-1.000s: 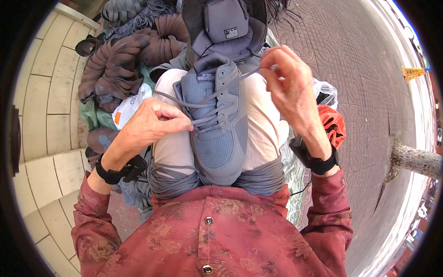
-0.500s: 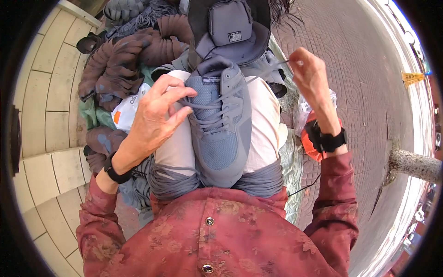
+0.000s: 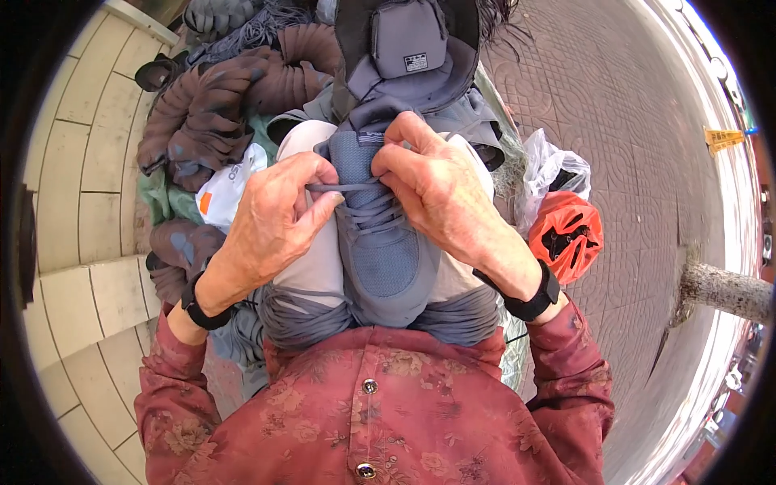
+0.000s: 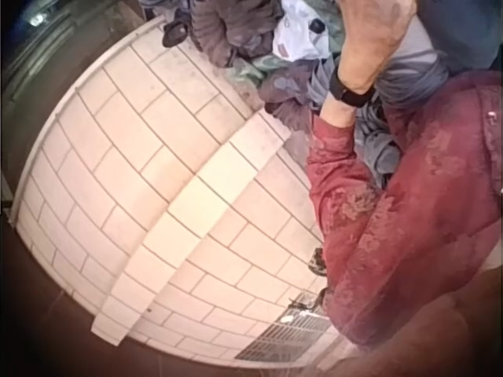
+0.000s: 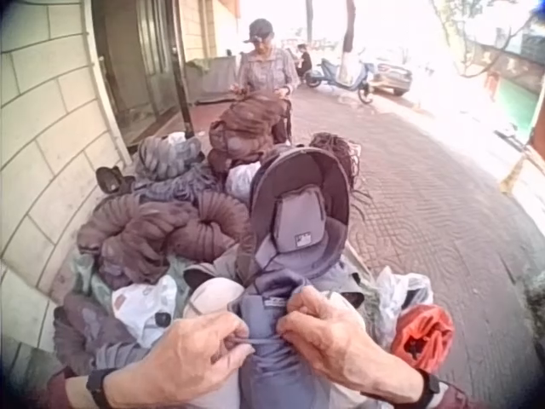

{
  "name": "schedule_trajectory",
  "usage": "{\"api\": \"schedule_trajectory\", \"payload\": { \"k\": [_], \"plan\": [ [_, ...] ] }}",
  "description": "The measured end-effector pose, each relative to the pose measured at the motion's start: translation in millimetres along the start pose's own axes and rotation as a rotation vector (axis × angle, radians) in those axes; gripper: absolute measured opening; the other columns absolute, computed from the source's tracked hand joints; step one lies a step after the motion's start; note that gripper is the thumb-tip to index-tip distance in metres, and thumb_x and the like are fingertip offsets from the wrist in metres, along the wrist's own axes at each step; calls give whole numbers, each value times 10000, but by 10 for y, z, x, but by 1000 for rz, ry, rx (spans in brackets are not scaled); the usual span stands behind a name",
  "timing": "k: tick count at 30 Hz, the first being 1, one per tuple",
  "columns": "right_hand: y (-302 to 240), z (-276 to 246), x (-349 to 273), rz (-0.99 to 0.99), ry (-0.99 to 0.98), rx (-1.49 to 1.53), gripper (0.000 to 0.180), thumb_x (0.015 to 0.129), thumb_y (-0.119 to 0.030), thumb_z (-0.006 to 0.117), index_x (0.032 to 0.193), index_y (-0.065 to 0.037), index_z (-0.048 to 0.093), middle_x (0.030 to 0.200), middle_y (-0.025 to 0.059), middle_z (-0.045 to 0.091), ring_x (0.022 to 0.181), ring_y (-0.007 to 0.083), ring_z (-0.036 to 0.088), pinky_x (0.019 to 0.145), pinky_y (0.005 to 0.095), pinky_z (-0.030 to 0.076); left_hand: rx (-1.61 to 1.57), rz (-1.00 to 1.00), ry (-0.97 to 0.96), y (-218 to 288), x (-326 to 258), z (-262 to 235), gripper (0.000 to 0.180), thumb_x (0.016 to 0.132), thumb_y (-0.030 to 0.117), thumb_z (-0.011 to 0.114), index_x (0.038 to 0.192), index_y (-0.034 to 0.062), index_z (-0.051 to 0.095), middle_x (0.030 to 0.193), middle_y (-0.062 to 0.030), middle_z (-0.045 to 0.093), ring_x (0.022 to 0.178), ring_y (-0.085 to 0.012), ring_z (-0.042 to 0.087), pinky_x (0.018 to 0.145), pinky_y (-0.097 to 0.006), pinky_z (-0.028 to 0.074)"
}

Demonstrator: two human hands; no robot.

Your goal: Insert and thread laces through the eyelets of a shoe.

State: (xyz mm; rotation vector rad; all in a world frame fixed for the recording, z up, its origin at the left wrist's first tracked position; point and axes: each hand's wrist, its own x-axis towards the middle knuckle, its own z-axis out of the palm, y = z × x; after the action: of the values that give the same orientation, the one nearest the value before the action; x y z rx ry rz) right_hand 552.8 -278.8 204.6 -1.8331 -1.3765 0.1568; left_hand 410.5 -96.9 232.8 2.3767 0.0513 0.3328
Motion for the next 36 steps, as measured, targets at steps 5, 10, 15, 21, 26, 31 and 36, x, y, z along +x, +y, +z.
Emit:
{"api": "schedule_trajectory", "payload": {
  "k": [5, 10, 15, 21, 26, 31, 36],
  "plan": [
    [-81, 12, 30, -13, -25, -80, 107, 859, 64, 636, 935, 2, 595, 931, 142, 547, 801, 352, 609, 691, 409, 497, 33, -84, -1, -98, -72, -21, 137, 839, 44, 732, 896, -24, 627, 751, -80, 603, 503, -159, 502, 517, -311, 404],
    [-24, -80, 11, 1, -29, -128, 95, 858, 54, 634, 923, 6, 584, 864, 143, 549, 778, 354, 598, 661, 420, 474, 68, 11, 23, -232, -140, -60, 122, 845, 66, 731, 803, -23, 659, 694, -82, 567, 509, -163, 480, 506, -315, 368],
    [30, -144, -24, 31, -46, -33, 117, 826, 25, 633, 927, 7, 578, 877, 172, 577, 801, 398, 604, 688, 466, 485, 22, -94, -22, -282, -262, -113, 126, 832, 72, 740, 801, -25, 667, 683, -69, 555, 514, -164, 468, 509, -316, 359],
    [6, -213, -68, -2, -99, -80, 94, 860, 12, 668, 934, 29, 612, 862, 138, 574, 782, 326, 602, 672, 408, 476, -18, -75, -16, -289, -237, -265, 120, 818, 61, 738, 788, -27, 662, 795, -66, 585, 670, -169, 547, 615, -295, 415],
    [105, -240, -218, 106, -22, -253, 96, 857, -1, 677, 946, 30, 656, 943, 152, 571, 836, 329, 621, 699, 416, 489, 107, 55, 22, -257, -242, -475, 128, 814, 60, 732, 762, -14, 641, 966, -92, 610, 855, -175, 580, 752, -293, 454],
    [401, -372, -359, 465, 85, -99, 99, 929, -24, 641, 1005, 5, 698, 563, -6, 517, 551, 69, 528, 501, 277, 398, -618, -226, -14, -170, -337, -864, 215, 919, 155, 693, 800, -3, 609, 1048, -80, 620, 861, -129, 557, 802, -275, 452],
    [844, -495, -553, 816, 259, 557, 204, 974, -78, 596, 1138, 23, 663, 826, 68, 713, 708, 110, 699, 577, 229, 533, -1342, -243, 313, -204, -414, -1261, 250, 1053, 214, 534, 1090, -33, 542, 993, -100, 565, 843, -112, 507, 793, -248, 456]
  ]
}}
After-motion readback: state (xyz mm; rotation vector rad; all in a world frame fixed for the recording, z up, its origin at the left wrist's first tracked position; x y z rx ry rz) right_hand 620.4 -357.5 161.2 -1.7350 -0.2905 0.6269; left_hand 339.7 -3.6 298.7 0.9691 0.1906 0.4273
